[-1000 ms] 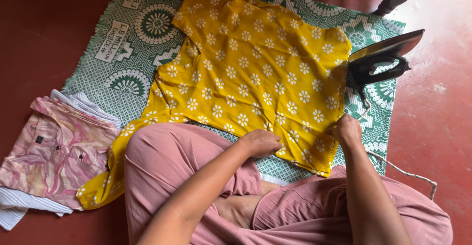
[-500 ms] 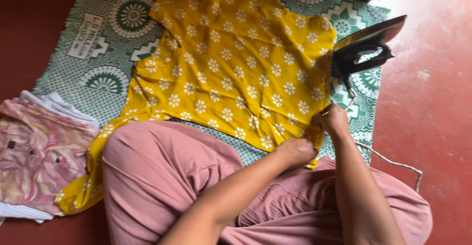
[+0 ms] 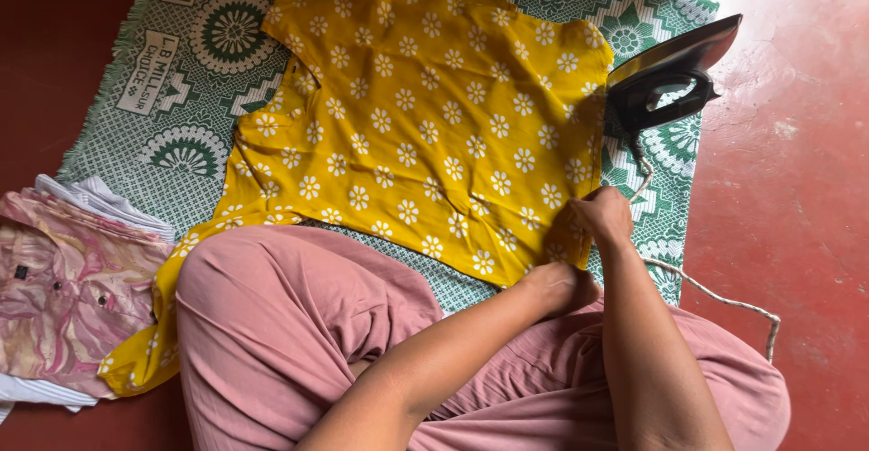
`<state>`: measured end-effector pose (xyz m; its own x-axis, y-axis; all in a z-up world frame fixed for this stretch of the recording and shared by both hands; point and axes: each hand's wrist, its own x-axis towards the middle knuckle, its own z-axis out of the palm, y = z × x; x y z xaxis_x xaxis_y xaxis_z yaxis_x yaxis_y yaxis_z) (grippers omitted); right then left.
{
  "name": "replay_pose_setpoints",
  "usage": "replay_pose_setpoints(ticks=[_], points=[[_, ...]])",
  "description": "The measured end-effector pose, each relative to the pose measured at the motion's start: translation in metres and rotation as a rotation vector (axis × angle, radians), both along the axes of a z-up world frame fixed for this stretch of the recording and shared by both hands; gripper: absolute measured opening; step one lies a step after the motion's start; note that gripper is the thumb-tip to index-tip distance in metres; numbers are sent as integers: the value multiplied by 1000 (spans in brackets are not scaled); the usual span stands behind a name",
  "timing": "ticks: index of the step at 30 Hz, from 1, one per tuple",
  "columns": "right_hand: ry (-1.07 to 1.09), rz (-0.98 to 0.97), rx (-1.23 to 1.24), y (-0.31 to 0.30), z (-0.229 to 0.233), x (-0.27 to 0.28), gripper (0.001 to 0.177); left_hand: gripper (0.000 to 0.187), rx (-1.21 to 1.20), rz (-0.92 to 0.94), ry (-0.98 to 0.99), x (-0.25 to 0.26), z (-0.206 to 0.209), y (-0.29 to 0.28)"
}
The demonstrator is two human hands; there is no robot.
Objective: The person irons a yellow floral-patterned garment on a green patterned mat. They smooth the fabric with one hand while moving the iron with the other, then flip the garment to iron the other side.
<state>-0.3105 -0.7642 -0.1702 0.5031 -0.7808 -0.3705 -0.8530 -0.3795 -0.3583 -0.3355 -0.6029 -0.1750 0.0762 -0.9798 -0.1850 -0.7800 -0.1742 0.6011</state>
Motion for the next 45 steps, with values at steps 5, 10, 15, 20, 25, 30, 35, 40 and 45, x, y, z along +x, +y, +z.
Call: replay_pose_setpoints(ticks=[5, 10, 15, 20, 25, 30, 35, 40, 45], points=[[-25, -4, 28, -3, 1, -3, 36, 34, 27, 58, 85, 1, 6, 3], [-128, -58, 23, -21, -24, -8, 26, 35, -50, 83, 145, -3, -9, 1], [-133, -28, -53, -26, -32, -10, 17, 32, -67, -145, 30, -9, -22, -15], [-208, 140, -193, -25, -38, -17, 22, 28, -97, -11, 236, 2, -2, 0], [-193, 240, -232, -12, -34, -19, 16, 21, -317, -159, 84, 73, -3, 25], [-48, 349, -423, 23, 7, -9, 30, 24, -2, 373, -15, 228, -23, 140], [-240, 622, -464, 80, 21, 25, 50, 40, -179, 831, -254, 348, -5, 294], [-100, 676, -288, 112, 0, 30, 72, 63, 45, 1211, -329, 360, -37, 364], [-190, 722, -296, 81, -28, 11, 70, 103, 286, 1278, -7, 370, -54, 360]])
